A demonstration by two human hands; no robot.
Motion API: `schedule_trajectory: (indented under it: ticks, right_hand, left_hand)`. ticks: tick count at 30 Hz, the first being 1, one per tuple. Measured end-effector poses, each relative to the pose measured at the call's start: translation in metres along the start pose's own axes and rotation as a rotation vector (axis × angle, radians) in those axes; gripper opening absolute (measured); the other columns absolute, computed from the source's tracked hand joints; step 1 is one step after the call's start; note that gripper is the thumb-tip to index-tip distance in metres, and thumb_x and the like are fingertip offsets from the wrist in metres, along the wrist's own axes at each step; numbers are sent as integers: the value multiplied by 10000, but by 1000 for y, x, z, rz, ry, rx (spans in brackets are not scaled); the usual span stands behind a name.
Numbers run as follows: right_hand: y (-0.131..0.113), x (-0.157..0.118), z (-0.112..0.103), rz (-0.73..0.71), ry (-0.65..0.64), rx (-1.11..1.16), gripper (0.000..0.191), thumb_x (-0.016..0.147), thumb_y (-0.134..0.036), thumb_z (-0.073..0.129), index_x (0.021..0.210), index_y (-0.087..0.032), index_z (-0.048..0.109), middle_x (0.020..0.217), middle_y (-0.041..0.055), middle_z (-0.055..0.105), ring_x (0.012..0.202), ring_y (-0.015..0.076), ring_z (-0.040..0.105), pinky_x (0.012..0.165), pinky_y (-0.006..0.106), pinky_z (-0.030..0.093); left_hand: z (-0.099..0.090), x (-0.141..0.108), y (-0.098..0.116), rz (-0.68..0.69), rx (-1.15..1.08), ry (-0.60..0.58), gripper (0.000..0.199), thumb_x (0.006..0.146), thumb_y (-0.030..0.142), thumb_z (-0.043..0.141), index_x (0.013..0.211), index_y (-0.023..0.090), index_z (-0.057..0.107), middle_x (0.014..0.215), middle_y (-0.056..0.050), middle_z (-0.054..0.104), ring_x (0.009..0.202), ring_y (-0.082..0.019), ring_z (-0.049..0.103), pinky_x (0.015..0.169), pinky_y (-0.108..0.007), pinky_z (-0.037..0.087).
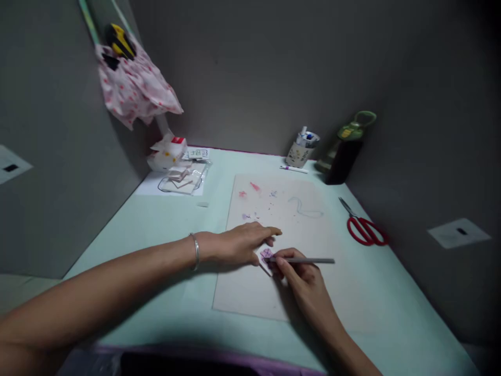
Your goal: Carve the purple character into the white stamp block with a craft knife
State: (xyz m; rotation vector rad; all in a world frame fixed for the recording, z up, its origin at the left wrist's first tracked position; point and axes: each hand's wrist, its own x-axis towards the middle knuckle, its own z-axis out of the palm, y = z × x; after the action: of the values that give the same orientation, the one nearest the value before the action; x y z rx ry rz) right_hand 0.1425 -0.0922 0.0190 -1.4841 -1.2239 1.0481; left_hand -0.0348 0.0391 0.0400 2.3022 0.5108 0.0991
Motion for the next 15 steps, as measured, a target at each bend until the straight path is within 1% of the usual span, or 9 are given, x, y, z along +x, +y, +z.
schedule_trajectory:
  ticks: [2,5,7,9,11,13,15]
  right_hand:
    - [-6,3,2,-9,-28,-12,358,916,-544,687,874,-189,707,739,39,675,687,193,573,645,314,439]
    - [-18,14,-4,-26,-63,-17,360,902,-552,722,906,-193,737,698,21,660,646,174,541,610,298,411]
    - [-26,25,-9,-37,-90,1,377,879,-573,749,898,-197,743,697,20,660,661,176,561,618,296,424]
    - [-29,36,-12,-39,-125,60,366,840,-556,805,863,-197,740,710,29,676,681,183,594,637,300,455]
    - [-27,44,-11,-32,-121,112,347,823,-538,830,843,-213,711,701,13,663,681,177,604,644,296,470]
    - [-23,47,-7,-19,-109,127,326,839,-517,825,835,-226,679,697,-4,645,671,165,597,640,285,469]
    - [-19,47,-3,-19,-120,105,299,875,-496,801,848,-229,671,701,-7,637,657,156,585,624,276,463]
  left_hand:
    - [-1,-9,-11,-11,-88,52,806,846,112,761,1569,176,408,1388,-140,673,1314,-309,553,1128,-456,440]
    - [-3,-22,-19,14,-184,81,761,877,107,710,1572,187,412,1427,-128,665,1322,-296,558,1138,-456,435]
    - [-2,-28,-21,30,-219,93,743,899,111,678,1582,205,402,1439,-115,663,1333,-293,555,1152,-463,428]
    - [-2,-32,-23,46,-244,107,768,913,114,657,1610,235,358,1471,-103,643,1363,-290,538,1171,-468,419]
    - [-1,-35,-27,70,-256,124,815,906,105,659,1632,249,317,1533,-105,590,1436,-287,482,1214,-466,386]
    - [0,-36,-32,88,-256,144,810,914,121,669,1633,245,317,1571,-107,551,1530,-282,378,1273,-469,316]
    - [0,-38,-38,93,-270,146,770,947,168,668,1630,237,320,1561,-100,567,1585,-271,293,1310,-481,251]
